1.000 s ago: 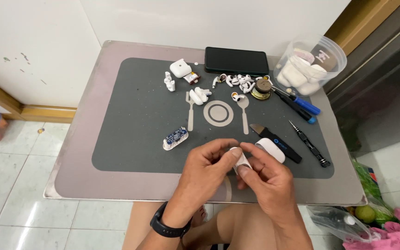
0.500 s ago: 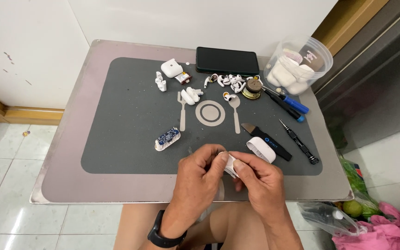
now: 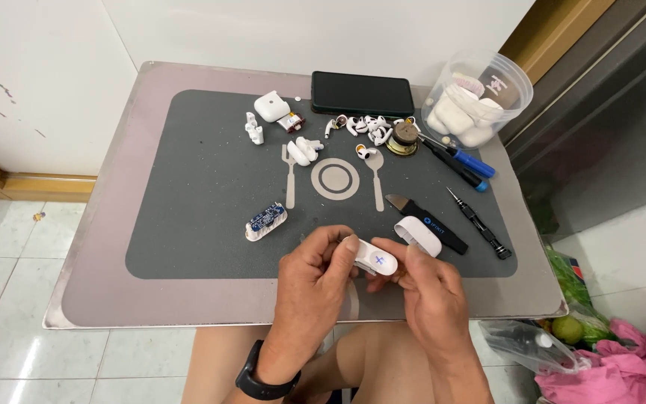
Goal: Repairing wireless earbuds by assembling internal components and housing
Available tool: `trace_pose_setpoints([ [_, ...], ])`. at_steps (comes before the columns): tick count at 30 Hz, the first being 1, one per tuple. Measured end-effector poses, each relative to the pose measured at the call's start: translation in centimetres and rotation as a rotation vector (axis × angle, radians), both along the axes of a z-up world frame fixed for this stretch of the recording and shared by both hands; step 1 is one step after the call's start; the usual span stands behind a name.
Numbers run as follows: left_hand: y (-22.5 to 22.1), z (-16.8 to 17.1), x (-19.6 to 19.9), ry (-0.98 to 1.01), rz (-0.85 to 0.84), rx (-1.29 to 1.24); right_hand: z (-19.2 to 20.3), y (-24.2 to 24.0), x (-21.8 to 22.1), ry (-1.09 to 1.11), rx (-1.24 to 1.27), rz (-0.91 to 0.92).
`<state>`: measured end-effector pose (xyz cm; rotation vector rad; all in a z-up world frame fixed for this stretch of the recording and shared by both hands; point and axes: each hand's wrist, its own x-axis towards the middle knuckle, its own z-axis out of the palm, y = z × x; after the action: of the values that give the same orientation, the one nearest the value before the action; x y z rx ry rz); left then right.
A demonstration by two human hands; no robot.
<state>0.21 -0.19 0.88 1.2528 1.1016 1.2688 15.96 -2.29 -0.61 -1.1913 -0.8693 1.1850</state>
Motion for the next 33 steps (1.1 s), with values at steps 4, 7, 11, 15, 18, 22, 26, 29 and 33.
trace_pose_setpoints([
  [4,0.0,-0.1,0.0,0.049,-0.024,0.064,-0.3,0.0,-0.3,-0.183,0.096,-0.004],
  [7,-0.1,0.2,-0.1,0.07,-0.053,0.062,-0.3,-0.3,-0.3,-0.34,0.132,-0.004],
  [11,-0.1,0.4,-0.1,0.054,-0.083,0.044,-0.8,-0.6,-0.2,-0.406,0.198,-0.048],
  [15,0.0,0.0,-0.2,0.075,-0.085,0.055,-0.9,-0.5,-0.3,-0.41,0.169,-0.033],
  [18,0.3,-0.1,0.3,0.11,-0.025,0.022,-1.1,-0.5,-0.3,-0.364,0.124,-0.008],
  [22,0.3,-0.4,0.2,0.163,-0.021,-0.084,0.8,-0.9,-0.6,-0.529,0.21,0.047],
  [26,0.4,-1.6,0.2,0.225,0.011,-0.1,-0.8,-1.5,0.0,-0.585,0.316,0.05],
  [29,0.4,-0.7,0.3,0.009,-0.014,-0.209,0.0,-1.7,0.1,-0.554,0.478,0.179],
  [33,0.2,-0.7,0.7,0.146,-0.046,-0.185,-0.5,-1.8,0.2,-0.499,0.505,0.119],
])
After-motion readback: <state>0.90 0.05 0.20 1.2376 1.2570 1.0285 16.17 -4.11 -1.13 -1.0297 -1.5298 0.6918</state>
